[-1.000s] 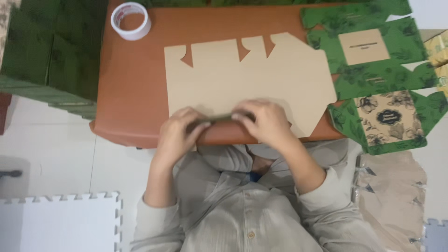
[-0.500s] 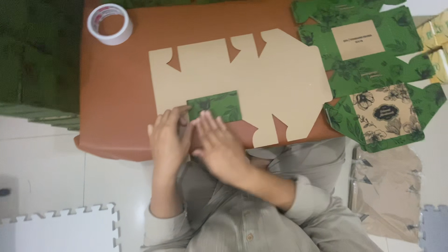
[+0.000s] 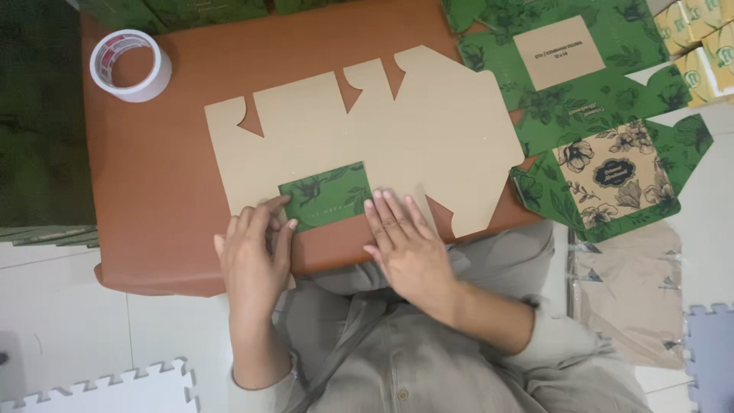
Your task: The person assembles flat cardboard sheets into small rectangular boxes by folding the sides and tucking the flaps into place. They repeat this process for multiple boxes, stacking the finished ones on the table.
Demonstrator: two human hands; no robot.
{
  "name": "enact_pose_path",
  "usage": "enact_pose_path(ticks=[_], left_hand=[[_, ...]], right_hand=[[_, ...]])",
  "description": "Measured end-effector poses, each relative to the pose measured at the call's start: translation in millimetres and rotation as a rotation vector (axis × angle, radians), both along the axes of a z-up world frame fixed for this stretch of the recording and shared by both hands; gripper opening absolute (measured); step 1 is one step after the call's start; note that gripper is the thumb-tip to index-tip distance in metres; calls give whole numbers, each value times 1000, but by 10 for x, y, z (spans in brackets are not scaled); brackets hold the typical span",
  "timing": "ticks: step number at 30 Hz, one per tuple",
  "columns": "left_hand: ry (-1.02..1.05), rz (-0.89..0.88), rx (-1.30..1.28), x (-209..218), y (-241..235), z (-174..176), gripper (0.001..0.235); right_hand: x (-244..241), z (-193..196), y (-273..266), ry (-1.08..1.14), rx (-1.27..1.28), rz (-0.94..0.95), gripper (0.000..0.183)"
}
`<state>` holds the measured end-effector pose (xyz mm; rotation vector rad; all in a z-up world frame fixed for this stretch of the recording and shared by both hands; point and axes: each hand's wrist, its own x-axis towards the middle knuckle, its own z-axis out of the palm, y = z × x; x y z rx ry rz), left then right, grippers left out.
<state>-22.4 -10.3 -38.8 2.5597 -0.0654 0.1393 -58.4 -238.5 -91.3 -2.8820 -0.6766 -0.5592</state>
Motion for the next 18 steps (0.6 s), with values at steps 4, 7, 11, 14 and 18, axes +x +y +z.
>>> enact_pose_path(ticks=[4, 7, 11, 14, 18], left_hand=[[-114, -13, 111, -57, -126, -13, 24], [-271, -115, 180, -78, -280, -29, 27], [-418, -199, 277, -102, -531, 58, 57], [-454, -152, 315, -71, -558, 58, 84], [-442, -138, 608, 8, -467, 149, 65]], right_hand=[[127, 369, -544, 272, -32, 193, 70], [163, 520, -849, 318, 29, 215, 78], [220, 535, -975, 143, 106, 280, 54], [297, 470, -936, 16, 44, 290, 38], [389, 442, -831, -88, 160, 284, 20]])
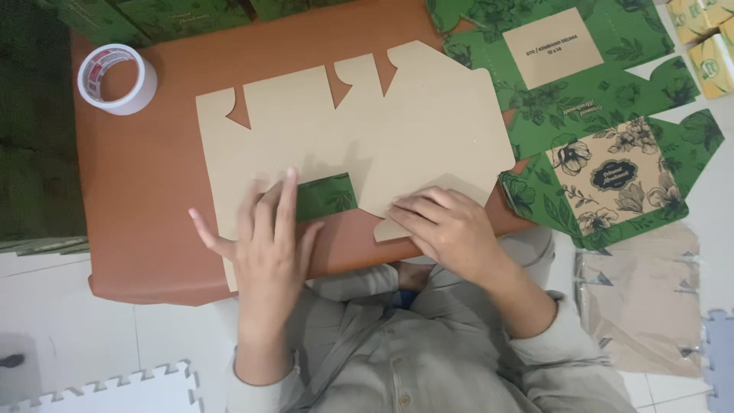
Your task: The person assembles flat cardboard sheets into small rectangular boxes by folding the sides and tucking the flaps into place. They repeat this process for multiple boxes, stacking the finished ones on the table.
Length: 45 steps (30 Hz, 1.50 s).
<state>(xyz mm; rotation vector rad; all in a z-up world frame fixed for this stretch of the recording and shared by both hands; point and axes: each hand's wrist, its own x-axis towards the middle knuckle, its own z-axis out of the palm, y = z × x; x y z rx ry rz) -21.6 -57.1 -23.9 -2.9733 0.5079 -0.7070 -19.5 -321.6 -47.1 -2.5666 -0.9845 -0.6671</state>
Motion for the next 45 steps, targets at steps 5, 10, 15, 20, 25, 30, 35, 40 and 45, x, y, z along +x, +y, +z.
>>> enact_pose_path(ticks=[5, 10, 15, 20, 25, 30, 35, 40, 45], left_hand=[[170, -274, -63, -79, 151, 210, 11], [417, -416, -204, -151, 107, 159, 77], [417, -466, -141, -199, -110, 42, 91], [318, -365, 13, -299, -212, -197, 105], [259, -344, 0, -304, -260, -244, 93], [239, -315, -40, -325, -299, -289, 74], [261, -313, -72, -320, -313, -271, 72], [275, -299, -91, -315, -315, -246, 78], [181, -372, -37, -297, -230, -346, 55]], right_hand=[[48, 45, -39, 160, 82, 41, 16], [189, 81, 45, 274, 108, 32, 12], [376, 99, 144, 519, 116, -134, 17], [336, 47, 214, 457, 188, -233, 39], [140, -54, 262, 130, 55, -356, 44], [-239, 0, 447, 31, 124, 10, 20], [-358, -177, 522, 120, 90, -131, 31], [-296, -161, 369, 89, 68, -281, 31], [-239, -42, 15, 297, 161, -3, 35]])
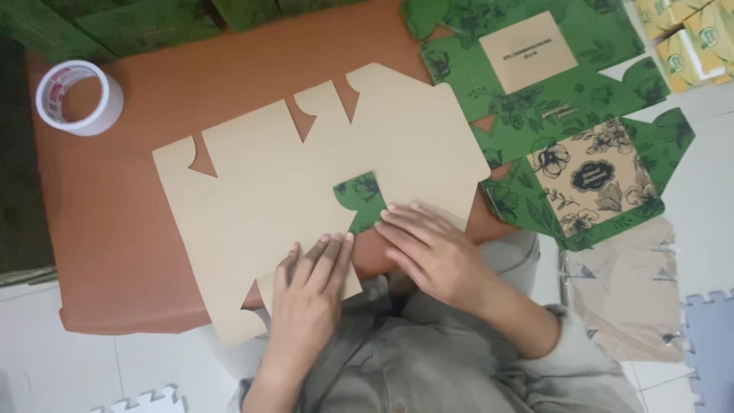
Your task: The person assembles flat cardboard sheets into small rectangular boxes by folding the sides and tucking the flaps into place. They repeat this process for multiple boxes, stacking the finished ones on the table.
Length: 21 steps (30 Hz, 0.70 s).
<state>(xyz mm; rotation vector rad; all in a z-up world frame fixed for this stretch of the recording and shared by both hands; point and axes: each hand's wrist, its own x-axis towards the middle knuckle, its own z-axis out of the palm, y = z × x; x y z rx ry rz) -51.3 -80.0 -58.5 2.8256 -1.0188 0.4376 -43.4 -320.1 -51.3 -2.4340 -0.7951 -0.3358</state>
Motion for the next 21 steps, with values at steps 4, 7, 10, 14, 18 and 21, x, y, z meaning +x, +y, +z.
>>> enact_pose_path(ticks=[4, 7, 10, 14, 18, 21], left_hand=[[159, -59, -42, 81, 318, 88, 65], [206, -27, -69, 95, 451, 222, 69], [347, -44, -149, 106, 416, 324, 121], [564, -144, -504, 211, 282, 290, 100], [753, -127, -796, 277, 213, 359, 91], [588, -115, -621, 328, 165, 195, 72]], right_hand=[[-89, -57, -304, -39, -310, -17, 92], [-126, -58, -320, -46, -351, -5, 81], [-105, -52, -263, -138, -409, 23, 76], [-68, -3, -325, -83, -240, 61, 45], [74, 61, -379, 16, -45, 65, 38], [198, 91, -342, 138, -8, -55, 30]])
